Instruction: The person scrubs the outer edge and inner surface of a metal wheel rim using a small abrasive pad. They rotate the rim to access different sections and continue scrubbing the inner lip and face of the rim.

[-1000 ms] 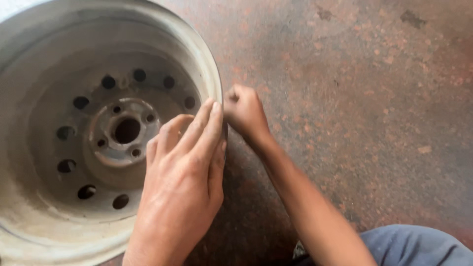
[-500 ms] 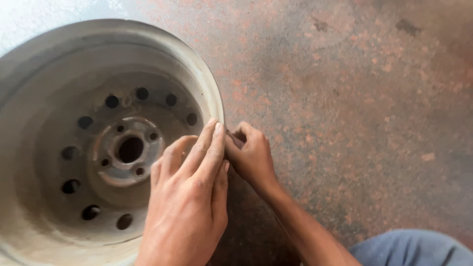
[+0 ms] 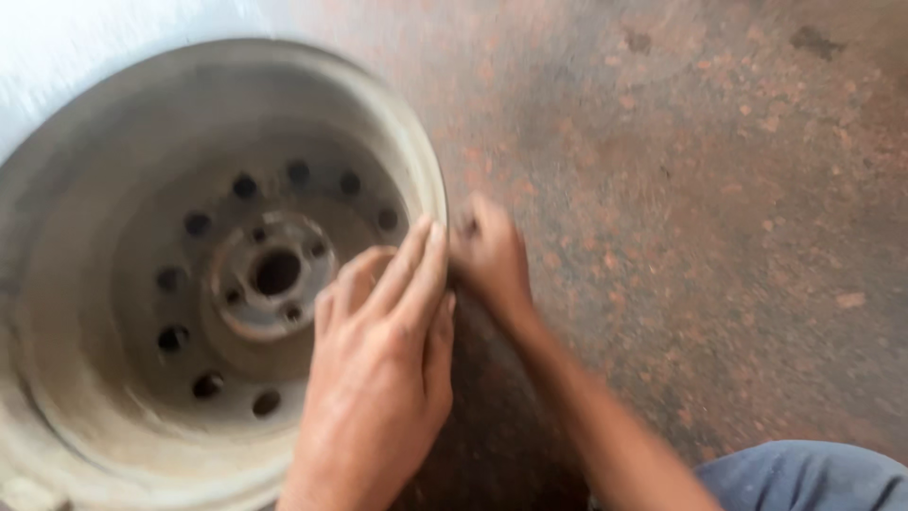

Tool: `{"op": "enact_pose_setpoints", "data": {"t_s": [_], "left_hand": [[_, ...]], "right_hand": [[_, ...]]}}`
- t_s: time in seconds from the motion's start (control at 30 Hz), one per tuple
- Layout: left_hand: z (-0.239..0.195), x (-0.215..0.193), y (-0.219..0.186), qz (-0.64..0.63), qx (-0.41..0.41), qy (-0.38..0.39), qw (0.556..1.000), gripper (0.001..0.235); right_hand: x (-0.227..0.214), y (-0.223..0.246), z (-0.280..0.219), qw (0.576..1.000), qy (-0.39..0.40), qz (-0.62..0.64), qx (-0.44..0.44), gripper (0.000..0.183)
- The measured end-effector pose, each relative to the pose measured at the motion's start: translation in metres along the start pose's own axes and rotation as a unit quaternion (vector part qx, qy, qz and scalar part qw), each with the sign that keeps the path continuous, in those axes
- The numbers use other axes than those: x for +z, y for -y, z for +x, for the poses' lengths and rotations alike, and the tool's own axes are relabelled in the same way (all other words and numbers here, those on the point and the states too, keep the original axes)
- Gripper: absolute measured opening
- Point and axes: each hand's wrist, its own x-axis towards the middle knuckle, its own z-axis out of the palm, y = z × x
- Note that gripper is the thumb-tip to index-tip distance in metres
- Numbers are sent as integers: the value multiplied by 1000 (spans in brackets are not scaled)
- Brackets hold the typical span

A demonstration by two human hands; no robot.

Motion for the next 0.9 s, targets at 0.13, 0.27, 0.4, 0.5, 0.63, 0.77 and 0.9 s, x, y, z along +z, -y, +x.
{"op": "enact_pose_setpoints", "data": {"t_s": [0.13,0.27,0.4,0.5,0.63,0.77,0.9], "left_hand": [[2,-1,0,7,17,-4,1000,49],[-3,-2,0,-18,-9,9,1000,49],[6,-5,-4,-11,7,5,1000,47],[-3,-1,-1,-4,7,1,1000,48],[0,-5,-4,-11,2,5,1000,45],[1,-2,0,12,30,-5,999,47],[-9,-4,-2,-23,-14,20,999,47]], "right_hand": [[4,2,-61,999,-35,14,27,30],[4,-3,-15,1000,-26,2,16,41],[2,5,-47,999,-20,-7,44,38],[2,-9,-14,999,-14,35,-21,37],[8,4,-32,998,-38,-24,39,39],[5,9,-64,998,-45,6,40,35],[8,3,-43,998,-43,-12,47,39]]}}
